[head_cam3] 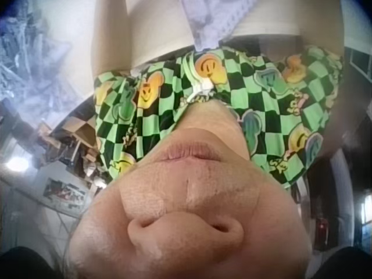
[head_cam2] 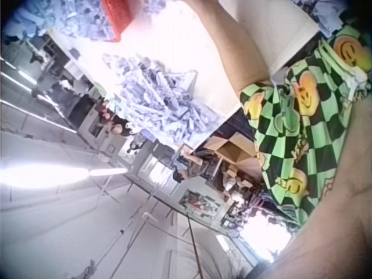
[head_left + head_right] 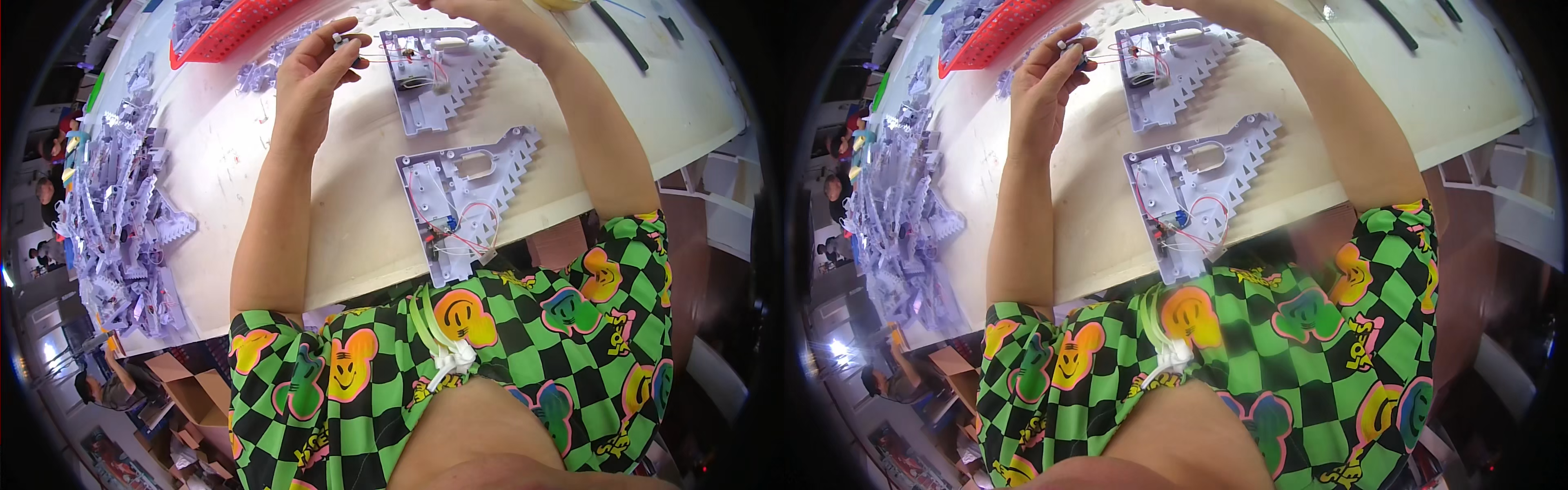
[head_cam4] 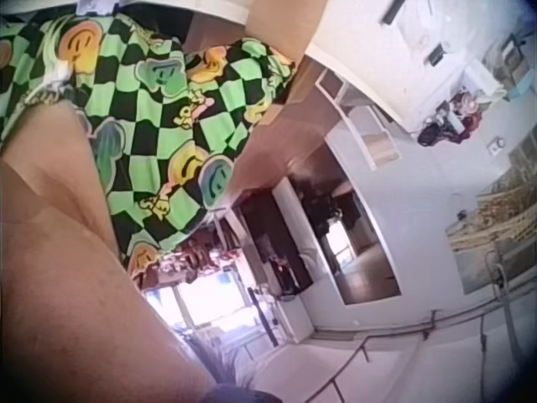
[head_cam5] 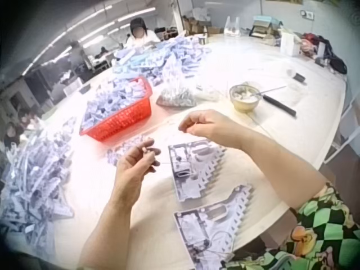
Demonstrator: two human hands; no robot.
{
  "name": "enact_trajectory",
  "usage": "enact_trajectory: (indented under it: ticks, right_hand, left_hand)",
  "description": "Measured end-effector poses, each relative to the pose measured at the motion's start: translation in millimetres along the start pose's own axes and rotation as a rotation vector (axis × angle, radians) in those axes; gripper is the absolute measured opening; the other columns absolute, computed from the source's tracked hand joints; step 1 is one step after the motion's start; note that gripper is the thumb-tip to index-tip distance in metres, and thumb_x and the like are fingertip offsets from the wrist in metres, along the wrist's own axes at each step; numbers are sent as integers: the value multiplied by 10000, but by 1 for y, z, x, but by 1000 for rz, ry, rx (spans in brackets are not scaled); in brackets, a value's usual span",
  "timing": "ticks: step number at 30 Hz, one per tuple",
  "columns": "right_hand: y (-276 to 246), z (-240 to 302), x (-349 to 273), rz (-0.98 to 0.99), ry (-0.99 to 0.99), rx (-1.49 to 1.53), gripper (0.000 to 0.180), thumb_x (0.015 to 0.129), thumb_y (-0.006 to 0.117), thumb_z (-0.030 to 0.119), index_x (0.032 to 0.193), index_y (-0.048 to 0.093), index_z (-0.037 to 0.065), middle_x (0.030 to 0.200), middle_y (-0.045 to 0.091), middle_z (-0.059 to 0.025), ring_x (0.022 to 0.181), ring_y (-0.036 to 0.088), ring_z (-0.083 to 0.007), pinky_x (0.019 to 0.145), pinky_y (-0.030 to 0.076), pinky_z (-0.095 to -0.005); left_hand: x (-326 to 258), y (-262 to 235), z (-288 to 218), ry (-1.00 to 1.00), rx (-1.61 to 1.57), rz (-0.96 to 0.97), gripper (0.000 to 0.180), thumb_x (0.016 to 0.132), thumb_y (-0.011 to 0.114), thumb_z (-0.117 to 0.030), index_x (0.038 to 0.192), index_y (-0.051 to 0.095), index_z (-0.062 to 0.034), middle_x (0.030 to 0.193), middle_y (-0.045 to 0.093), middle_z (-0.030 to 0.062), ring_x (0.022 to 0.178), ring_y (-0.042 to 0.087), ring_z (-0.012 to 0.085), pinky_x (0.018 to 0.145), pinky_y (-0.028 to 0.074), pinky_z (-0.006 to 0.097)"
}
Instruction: The person assembles plastic toy parts by applying glue from a container with a brush to the components, then fitting them together at a workbench.
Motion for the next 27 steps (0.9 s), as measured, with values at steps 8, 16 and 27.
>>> enact_trajectory:
  ticks: [8, 16, 27]
  right_hand:
    - [31, 29, -14, 206, 155, -388, 279, 853, 694, 293, 925, 716, 24, 797, 697, -101, 725, 627, -162, 691, 497, -303]
    - [15, -14, 6, -83, 138, 188, 167, 883, 655, 188, 912, 713, 34, 788, 652, 7, 692, 550, -62, 634, 441, -225]
    - [16, -17, 6, -28, 188, 102, 173, 862, 664, 187, 935, 709, 36, 822, 659, -6, 725, 546, -68, 645, 442, -230]
  left_hand:
    - [2, -9, 4, 98, -97, 57, 353, 940, 591, -120, 1270, 562, 1, 1106, 663, 124, 885, 621, 124, 770, 481, 244]
    - [6, -26, -5, 118, -125, -1, 355, 913, 589, -88, 1244, 570, 38, 1021, 669, 95, 810, 594, 82, 730, 473, 203]
    - [6, -38, -22, 354, -285, -194, 319, 894, 551, -14, 1199, 584, 74, 1018, 655, 127, 889, 613, 166, 847, 495, 295]
Point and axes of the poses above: each hand's wrist, its own x-axis towards the middle knuckle, its own y-axis out of the palm, z = x × y, the point moved 1 cm from there along x, towards the middle knuckle
